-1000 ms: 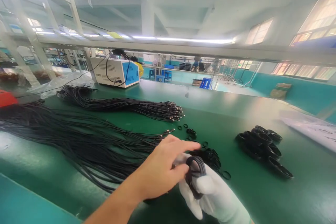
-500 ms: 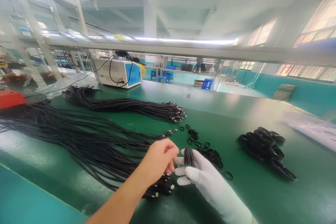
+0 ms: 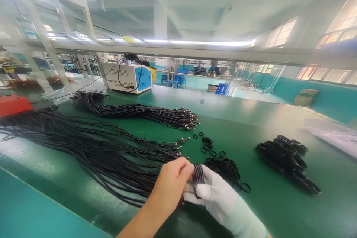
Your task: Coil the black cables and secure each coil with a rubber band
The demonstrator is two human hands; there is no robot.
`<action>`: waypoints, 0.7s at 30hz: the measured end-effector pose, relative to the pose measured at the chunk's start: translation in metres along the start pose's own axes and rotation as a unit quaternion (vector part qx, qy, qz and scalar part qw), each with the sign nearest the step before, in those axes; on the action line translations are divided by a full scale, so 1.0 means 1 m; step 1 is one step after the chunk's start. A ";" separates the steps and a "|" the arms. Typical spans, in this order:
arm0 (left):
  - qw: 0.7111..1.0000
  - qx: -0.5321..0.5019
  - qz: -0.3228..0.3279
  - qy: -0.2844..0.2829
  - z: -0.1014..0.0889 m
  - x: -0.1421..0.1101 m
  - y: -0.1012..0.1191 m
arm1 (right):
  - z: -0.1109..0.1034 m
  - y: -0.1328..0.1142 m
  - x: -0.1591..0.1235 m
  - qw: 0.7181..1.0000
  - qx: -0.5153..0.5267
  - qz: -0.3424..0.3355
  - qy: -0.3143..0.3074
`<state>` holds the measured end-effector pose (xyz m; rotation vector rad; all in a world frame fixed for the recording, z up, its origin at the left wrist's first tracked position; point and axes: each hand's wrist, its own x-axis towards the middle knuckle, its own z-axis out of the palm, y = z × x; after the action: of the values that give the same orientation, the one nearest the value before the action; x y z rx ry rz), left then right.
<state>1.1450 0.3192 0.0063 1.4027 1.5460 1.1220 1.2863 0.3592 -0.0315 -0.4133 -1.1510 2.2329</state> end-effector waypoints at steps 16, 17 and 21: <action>0.978 0.132 0.160 0.031 -0.009 0.021 -0.008 | -0.007 0.007 0.001 0.993 0.091 0.006 -0.072; 0.984 0.108 0.139 -0.009 -0.017 0.024 -0.003 | -0.008 0.007 0.001 0.988 0.123 0.007 -0.093; 0.980 -0.019 0.086 -0.179 -0.041 0.029 0.002 | -0.010 0.007 0.003 0.967 0.199 0.044 -0.151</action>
<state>1.1037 0.3437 0.0222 1.6347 1.1608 0.9285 1.2864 0.3640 -0.0429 0.0428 -0.8004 2.5919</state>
